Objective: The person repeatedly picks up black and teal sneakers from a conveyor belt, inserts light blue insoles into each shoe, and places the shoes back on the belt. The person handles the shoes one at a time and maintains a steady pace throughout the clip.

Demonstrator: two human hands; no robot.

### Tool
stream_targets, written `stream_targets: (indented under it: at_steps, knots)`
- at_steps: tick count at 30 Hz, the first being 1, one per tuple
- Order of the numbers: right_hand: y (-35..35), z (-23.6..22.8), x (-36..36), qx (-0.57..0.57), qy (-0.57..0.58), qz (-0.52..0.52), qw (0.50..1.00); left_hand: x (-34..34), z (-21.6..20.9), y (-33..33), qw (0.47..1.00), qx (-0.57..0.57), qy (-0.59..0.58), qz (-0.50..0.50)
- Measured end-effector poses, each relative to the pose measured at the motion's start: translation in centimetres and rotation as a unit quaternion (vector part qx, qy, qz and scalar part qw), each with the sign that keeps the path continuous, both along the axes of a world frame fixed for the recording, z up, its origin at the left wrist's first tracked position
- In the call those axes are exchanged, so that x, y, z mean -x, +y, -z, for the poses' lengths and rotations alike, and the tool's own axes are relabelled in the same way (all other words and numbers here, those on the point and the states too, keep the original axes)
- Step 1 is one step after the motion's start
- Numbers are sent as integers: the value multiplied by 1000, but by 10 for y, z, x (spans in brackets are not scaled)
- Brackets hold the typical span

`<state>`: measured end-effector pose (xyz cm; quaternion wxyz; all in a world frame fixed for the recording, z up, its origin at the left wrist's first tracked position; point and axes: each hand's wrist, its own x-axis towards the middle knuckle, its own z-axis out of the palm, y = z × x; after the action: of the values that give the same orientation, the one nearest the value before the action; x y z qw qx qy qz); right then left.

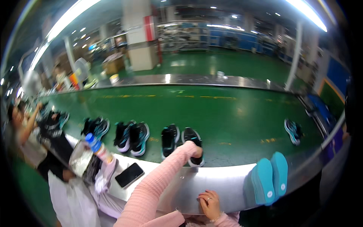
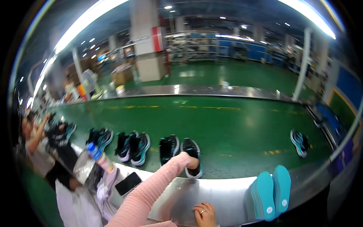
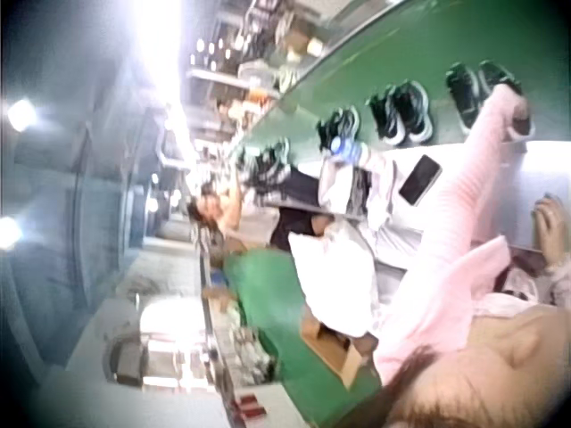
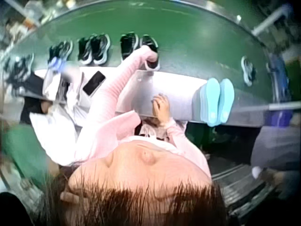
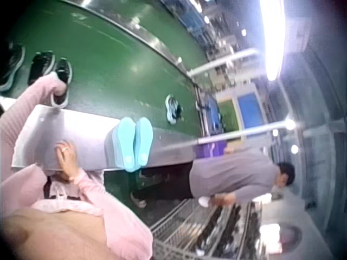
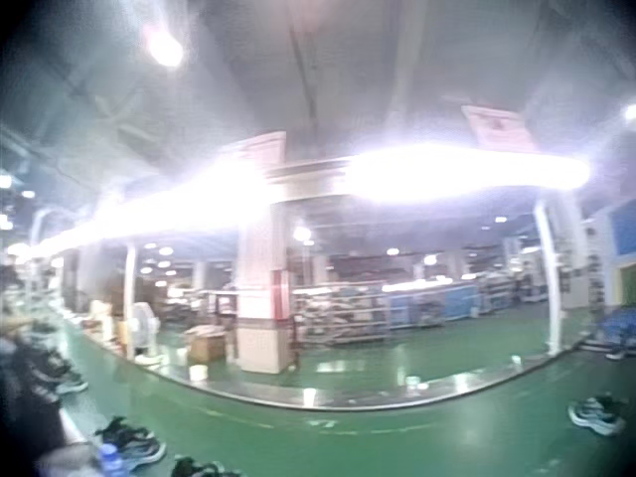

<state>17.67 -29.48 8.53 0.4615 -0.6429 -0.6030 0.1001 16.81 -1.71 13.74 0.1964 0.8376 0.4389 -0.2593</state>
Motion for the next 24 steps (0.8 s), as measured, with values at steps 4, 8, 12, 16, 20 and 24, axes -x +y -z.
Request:
stream_targets:
  at_steps: [4, 8, 12, 16, 20, 24]
  knots:
    - [-2, 4, 4, 25, -7, 16, 1000, -10, 76, 50, 972, 21, 190, 135]
    - [-4, 18, -2, 51, -37, 8, 998, -20, 52, 40, 976, 38, 142, 161]
    - [-9, 22, -10, 31, -28, 31, 999, 14, -88, -46, 951, -63, -76, -293]
    - [-6, 21, -2, 44, -34, -6, 998, 81, -22, 48, 984, -103, -129, 74]
    - [-4, 18, 1, 53, -35, -16, 998, 113, 57, 105, 794, 221, -510, -248]
    - [-8, 29, -9, 54, -50, -7, 997, 65, 38, 63, 709, 98, -594, -368]
